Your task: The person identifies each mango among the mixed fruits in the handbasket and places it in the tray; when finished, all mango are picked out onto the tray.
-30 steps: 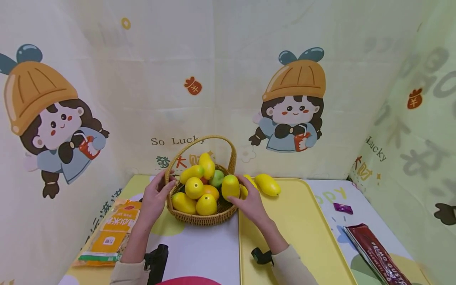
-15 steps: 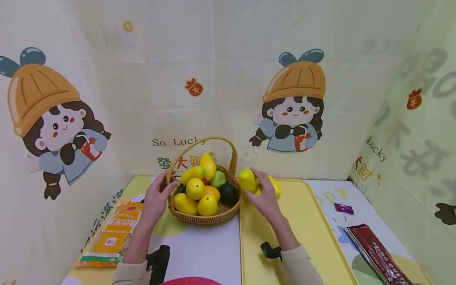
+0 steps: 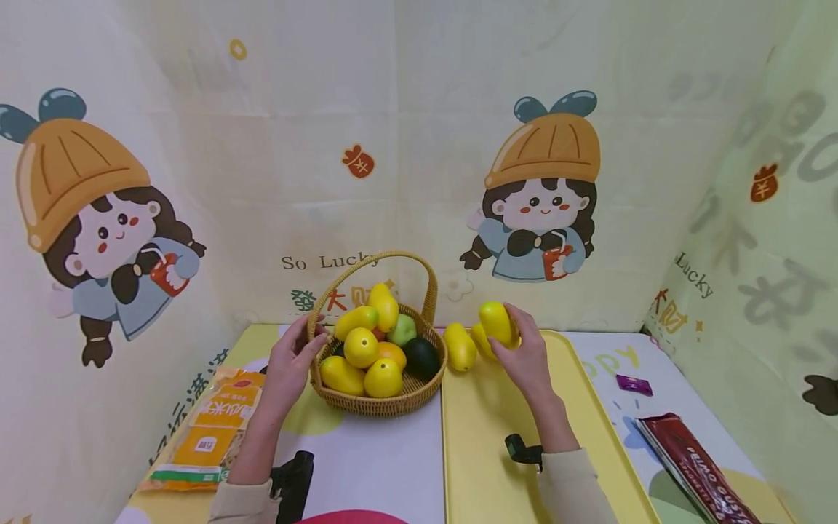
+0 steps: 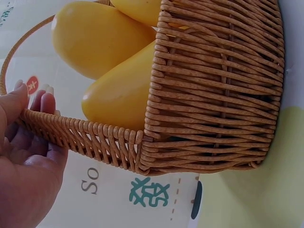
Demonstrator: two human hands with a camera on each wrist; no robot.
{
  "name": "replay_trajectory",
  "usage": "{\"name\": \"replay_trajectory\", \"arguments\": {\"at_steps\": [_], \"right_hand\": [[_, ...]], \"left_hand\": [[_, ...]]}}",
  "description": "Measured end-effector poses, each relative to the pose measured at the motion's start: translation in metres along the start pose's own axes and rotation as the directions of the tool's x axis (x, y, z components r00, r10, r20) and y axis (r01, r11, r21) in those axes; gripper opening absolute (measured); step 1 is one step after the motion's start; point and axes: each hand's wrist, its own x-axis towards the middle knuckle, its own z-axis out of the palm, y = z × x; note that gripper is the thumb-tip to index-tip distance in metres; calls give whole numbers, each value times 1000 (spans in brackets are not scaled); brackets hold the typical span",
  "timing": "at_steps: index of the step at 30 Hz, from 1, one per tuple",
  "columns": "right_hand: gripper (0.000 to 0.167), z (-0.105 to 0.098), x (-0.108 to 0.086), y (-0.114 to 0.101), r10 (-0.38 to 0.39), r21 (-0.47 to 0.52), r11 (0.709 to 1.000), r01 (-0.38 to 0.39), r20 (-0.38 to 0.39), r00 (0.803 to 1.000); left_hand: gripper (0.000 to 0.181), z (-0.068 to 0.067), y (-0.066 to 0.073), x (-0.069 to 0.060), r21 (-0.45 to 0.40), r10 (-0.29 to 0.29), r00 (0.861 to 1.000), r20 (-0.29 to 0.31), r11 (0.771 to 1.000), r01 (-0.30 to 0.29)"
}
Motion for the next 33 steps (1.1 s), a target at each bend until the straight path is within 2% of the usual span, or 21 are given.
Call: {"name": "replay_trajectory", "arguments": {"at_steps": [9, 16, 21, 27, 33], "right_hand": [[64, -21, -2, 45, 67, -121, 990, -66, -4, 998], [62, -32, -4, 72, 135, -162, 978, -133, 1, 991], [62, -37, -4, 82, 227, -207, 956, -209, 72, 971], [62, -45, -4, 88, 321, -210, 935, -285, 167, 932], [53, -50, 2, 84, 334, -223, 934, -279, 272, 902]], "left_hand": [[44, 1, -7, -1, -13, -16, 1000, 2, 1000, 16], [44, 0, -5, -3, -17, -2, 1000, -10, 1000, 2], [45, 0, -2, -2, 0, 9, 1000, -10, 1000, -9], [45, 0, -1, -2, -2, -2, 1000, -13, 1000, 2], [46, 0, -1, 0, -3, 7, 1000, -12, 1000, -7]]}}
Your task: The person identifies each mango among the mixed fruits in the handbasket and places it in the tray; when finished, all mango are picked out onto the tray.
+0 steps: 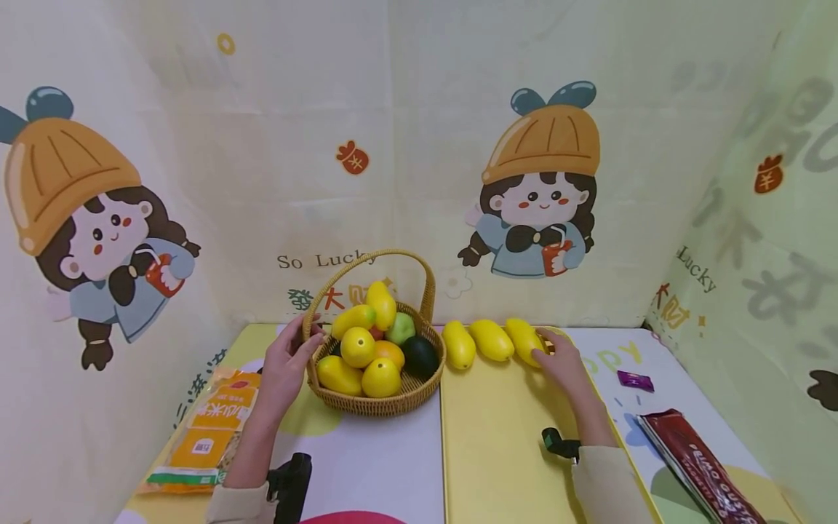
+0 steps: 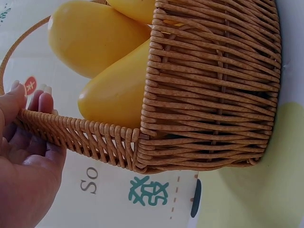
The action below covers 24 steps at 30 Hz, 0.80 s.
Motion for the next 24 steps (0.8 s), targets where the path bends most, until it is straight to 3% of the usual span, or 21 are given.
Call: {"name": "replay_trajectory", "arguments": {"at_steps": [4, 17, 24], "right_hand": [[52, 1, 0, -4, -26, -26, 999, 27, 39, 999], [53, 12, -4, -10, -31, -13, 999, 32, 34, 999], [56, 8, -5, -14, -19, -69, 997, 18, -18, 1000]], "left_hand": [[47, 0, -1, 0, -5, -5, 1000, 2, 1000, 5], [46, 0, -1, 0, -6, -14, 1000, 3, 1000, 14], [46, 0, -2, 1, 8, -14, 1000, 2, 1000, 14]]}}
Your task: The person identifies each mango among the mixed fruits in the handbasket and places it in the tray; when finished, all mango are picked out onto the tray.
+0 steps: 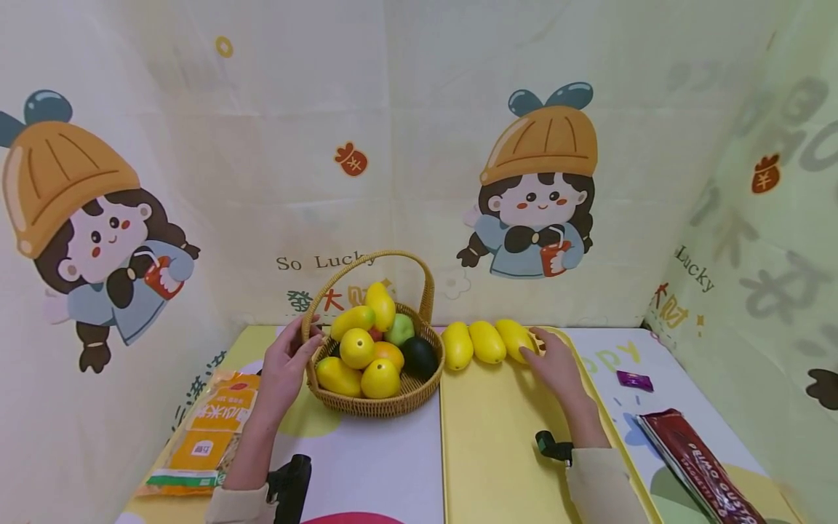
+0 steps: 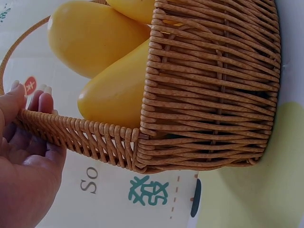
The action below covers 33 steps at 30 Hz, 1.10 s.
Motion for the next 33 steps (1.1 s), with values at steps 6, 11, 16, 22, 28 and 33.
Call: {"name": "replay_trajectory", "arguments": {"at_steps": [6, 11, 16, 22, 28, 33], "right_hand": [[52, 0, -1, -2, -44, 27, 999, 45, -62, 997], [51, 5, -1, -11, -114, 90, 989, 118, -51, 992], [52, 10, -3, -25, -159, 138, 977, 162, -31, 987], [52, 22, -8, -44, -219, 150, 964, 218, -11, 976], [54, 39, -17, -67, -264, 197, 947, 253, 29, 964], [54, 51, -24, -85, -292, 243, 932, 271, 54, 955]], "left_hand": [[46, 0, -1, 0, -14, 4, 1000, 0, 1000, -4], [47, -1, -1, -1, -19, 11, 1000, -2, 1000, -11], [48, -1, -1, -1, -23, 13, 1000, 0, 1000, -13], [46, -1, 1, -1, -30, 15, 1000, 0, 999, -15], [46, 0, 1, -1, -19, 13, 1000, -2, 1000, -13], [45, 0, 0, 0, -14, 19, 1000, -3, 1000, -19]]}}
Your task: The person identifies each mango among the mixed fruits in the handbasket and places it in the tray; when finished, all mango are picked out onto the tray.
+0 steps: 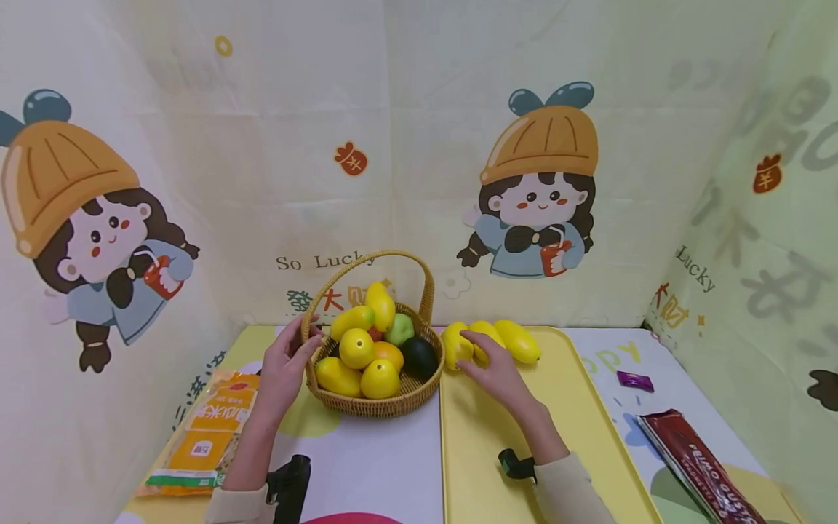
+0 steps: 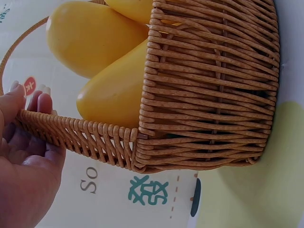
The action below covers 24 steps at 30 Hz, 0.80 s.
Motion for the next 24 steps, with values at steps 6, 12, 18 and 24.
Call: {"name": "replay_trajectory", "arguments": {"at_steps": [6, 12, 18, 24], "right_hand": [[55, 15, -1, -16, -10, 60, 998, 9, 12, 1000], [56, 33, 1, -36, -27, 144, 989, 20, 47, 999], [55, 54, 1, -56, -42, 217, 976, 27, 63, 997], [59, 70, 3, -75, -93, 234, 969, 74, 69, 993]], "left_hand": [[44, 0, -1, 0, -1, 7, 1000, -2, 1000, -7], [43, 0, 3, -1, -19, -1, 1000, 2, 1000, 1], [42, -1, 4, -1, -4, -21, 1000, -11, 1000, 21], [40, 1, 2, 0, 12, -15, 1000, -8, 1000, 16]]}}
